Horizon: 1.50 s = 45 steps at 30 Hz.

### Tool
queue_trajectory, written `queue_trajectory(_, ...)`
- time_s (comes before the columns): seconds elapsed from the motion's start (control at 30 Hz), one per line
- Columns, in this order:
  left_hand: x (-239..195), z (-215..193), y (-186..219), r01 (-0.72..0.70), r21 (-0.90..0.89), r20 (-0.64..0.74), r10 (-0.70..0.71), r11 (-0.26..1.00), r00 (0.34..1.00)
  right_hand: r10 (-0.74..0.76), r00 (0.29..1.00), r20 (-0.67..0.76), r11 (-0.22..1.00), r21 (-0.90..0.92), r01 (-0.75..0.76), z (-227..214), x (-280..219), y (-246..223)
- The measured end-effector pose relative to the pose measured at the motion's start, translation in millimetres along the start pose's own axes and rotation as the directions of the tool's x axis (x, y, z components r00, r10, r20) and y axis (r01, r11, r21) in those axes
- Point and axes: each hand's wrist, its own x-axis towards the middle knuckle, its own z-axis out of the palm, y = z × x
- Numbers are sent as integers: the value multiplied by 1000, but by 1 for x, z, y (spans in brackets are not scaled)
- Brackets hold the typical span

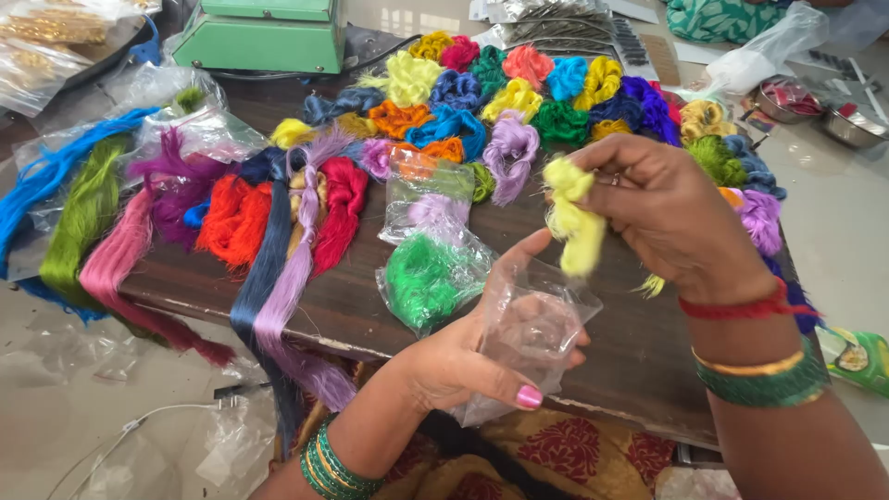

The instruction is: The person manually packages small bundles of colorful thread or synthetic hair into clear plastic bags.

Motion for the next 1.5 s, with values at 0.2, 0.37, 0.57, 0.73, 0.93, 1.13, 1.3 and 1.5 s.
queue_trajectory(0.2, 6, 3, 5, 124, 69, -31, -122, 990, 992, -206, 976, 72, 973, 125, 196, 15, -27, -10)
queue_trajectory(0.37, 1, -11, -7, 112, 40, -72, -109, 993, 991, -232, 962, 144, 955, -156, 254, 34, -37, -29)
queue_trajectory(0.57, 3, -5, -1, 41, 41, -63, -38, 998, 997, -279, 878, 388, 639, -608, 472, 32, -36, -34)
queue_trajectory(0.73, 3, -3, -1, -7, -49, -39, 5, 999, 999, -116, 764, 635, 799, -397, 451, -2, -26, -32)
queue_trajectory(0.93, 1, -1, 0, 91, 107, 8, -92, 990, 996, 391, 492, 778, 807, -547, 225, 1, -23, -24)
queue_trajectory(1.13, 1, 2, 1, -35, 491, 32, 22, 870, 999, 212, 465, 860, 851, -396, 346, 9, -23, -23)
queue_trajectory(1.3, 7, 6, -4, -38, 369, -154, 102, 929, 983, 450, 743, 496, 796, -599, -83, -25, -28, -39)
queue_trajectory(1.5, 7, 4, -11, -72, 276, -120, 109, 958, 987, 181, 741, 646, 819, -516, 249, -41, -28, -39)
